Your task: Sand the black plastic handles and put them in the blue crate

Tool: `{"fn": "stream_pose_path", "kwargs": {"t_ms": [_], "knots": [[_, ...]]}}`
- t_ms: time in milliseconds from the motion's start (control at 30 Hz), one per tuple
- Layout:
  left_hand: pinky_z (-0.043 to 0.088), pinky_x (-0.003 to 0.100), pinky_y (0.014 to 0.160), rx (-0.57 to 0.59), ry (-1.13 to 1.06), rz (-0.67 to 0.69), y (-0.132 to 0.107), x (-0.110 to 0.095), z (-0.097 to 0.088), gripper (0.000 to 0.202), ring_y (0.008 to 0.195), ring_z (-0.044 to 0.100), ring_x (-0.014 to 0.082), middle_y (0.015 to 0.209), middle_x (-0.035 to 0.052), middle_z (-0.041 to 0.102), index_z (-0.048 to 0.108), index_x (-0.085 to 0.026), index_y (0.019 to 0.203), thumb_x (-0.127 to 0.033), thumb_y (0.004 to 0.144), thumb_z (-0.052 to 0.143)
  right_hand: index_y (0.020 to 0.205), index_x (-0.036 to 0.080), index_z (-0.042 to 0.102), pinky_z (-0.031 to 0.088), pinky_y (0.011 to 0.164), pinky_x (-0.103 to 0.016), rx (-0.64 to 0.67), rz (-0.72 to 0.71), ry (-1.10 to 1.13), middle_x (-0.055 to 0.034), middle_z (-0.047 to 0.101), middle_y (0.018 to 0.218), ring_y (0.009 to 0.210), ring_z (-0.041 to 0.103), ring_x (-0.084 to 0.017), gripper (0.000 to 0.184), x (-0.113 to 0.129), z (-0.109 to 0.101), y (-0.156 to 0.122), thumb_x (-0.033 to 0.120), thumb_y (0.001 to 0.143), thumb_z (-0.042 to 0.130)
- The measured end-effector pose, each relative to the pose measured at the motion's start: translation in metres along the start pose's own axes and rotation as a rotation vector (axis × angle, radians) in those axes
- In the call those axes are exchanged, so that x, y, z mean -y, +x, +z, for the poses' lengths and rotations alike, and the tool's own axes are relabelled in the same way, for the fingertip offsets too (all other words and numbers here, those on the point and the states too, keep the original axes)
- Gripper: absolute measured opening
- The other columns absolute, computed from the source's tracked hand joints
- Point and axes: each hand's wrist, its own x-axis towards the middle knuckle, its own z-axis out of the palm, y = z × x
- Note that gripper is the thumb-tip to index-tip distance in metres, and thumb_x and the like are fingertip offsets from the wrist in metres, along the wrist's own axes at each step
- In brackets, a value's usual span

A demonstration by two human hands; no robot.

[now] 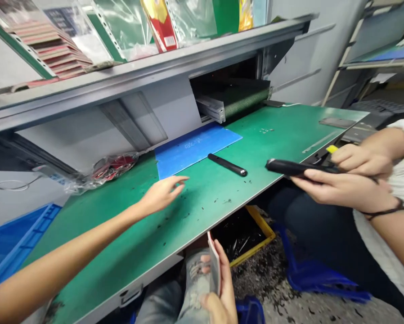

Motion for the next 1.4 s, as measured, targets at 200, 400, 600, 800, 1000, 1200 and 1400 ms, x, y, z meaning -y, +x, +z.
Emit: {"fn": "stream_pose_path", "kwargs": {"t_ms": [200, 400, 600, 800, 1000, 1200, 1400], "knots": [[0.053, 0.049, 0.094, -0.096, 0.159, 0.045, 0.157, -0.103, 0.074, 0.046, 0.113, 0.062, 0.0275, 0.133, 0.0148, 0.059, 0.05, -0.019, 0.143, -0.033, 0.1, 0.056, 0.118, 0.02, 0.065, 0.058, 0.089, -0.044, -0.043, -0.023, -0.103, -0.009, 0.065, 0.124, 0.107, 0.064, -0.024, 0.035, 0.05, -0.114, 0.118, 0.047, 0.095, 0.066], [0.051, 0.05, 0.098, -0.08, 0.288, 0.344, 0.165, -0.094, 0.078, 0.03, 0.114, 0.061, 0.0257, 0.123, 0.0108, 0.063, 0.065, -0.014, 0.119, -0.032, 0.095, 0.064, 0.057, 0.027, 0.072, 0.062, 0.063, -0.048, 0.165, 0.212, -0.193, 0.0002, 0.072, 0.069, 0.067, 0.07, -0.03, 0.021, 0.097, -0.199, 0.209, 0.041, 0.056, 0.088], [0.047, 0.046, 0.1, -0.182, 0.324, 0.502, 0.096, -0.05, 0.041, 0.04, 0.125, 0.054, 0.0273, 0.145, 0.0116, 0.055, 0.059, -0.022, 0.137, -0.015, 0.101, 0.043, 0.063, 0.029, 0.075, 0.061, 0.079, -0.048, 0.093, 0.199, -0.103, -0.0013, 0.074, 0.074, 0.078, 0.072, -0.028, 0.024, 0.079, -0.165, 0.138, 0.05, 0.076, 0.074], [0.042, 0.049, 0.104, -0.208, 0.262, 0.541, -0.048, -0.002, -0.009, 0.043, 0.129, 0.052, 0.0289, 0.153, 0.0058, 0.049, 0.057, -0.036, 0.142, -0.025, 0.104, 0.04, 0.137, 0.033, 0.056, 0.059, 0.09, -0.049, 0.033, 0.169, 0.189, -0.0074, 0.067, 0.129, 0.105, 0.068, -0.029, 0.067, 0.032, 0.004, 0.005, 0.045, 0.076, 0.082], [0.045, 0.044, 0.106, -0.633, -0.611, 0.021, -0.158, 0.013, 0.0, 0.039, 0.127, 0.054, 0.0251, 0.143, 0.0071, 0.055, 0.059, -0.039, 0.138, -0.039, 0.1, 0.053, 0.135, 0.024, 0.058, 0.052, 0.102, -0.047, 0.109, 0.365, 0.267, -0.0086, 0.073, 0.113, 0.103, 0.068, -0.028, 0.066, 0.025, 0.125, -0.068, 0.051, 0.079, 0.08], [0.045, 0.019, 0.056, -0.75, -1.639, -0.622, -0.218, 0.025, 0.018, 0.066, 0.061, 0.055, 0.0091, 0.083, -0.0002, 0.06, 0.05, -0.029, 0.146, -0.056, 0.088, 0.068, 0.133, 0.03, 0.062, 0.044, 0.109, -0.048, 0.439, 0.041, 0.015, -0.0086, 0.057, 0.137, 0.129, 0.052, -0.032, 0.053, 0.024, 0.157, -0.101, 0.061, 0.089, 0.063], [0.027, 0.015, 0.038, -0.641, -2.131, -0.577, -0.244, 0.053, 0.017, 0.062, 0.041, 0.032, 0.0041, 0.059, -0.0096, 0.036, 0.057, -0.019, 0.131, -0.047, 0.081, 0.079, 0.127, 0.039, 0.067, 0.048, 0.099, -0.051, 0.646, -0.341, -0.268, -0.004, 0.048, 0.149, 0.127, 0.053, -0.033, 0.047, 0.021, 0.137, -0.064, 0.066, 0.089, 0.062]]}}
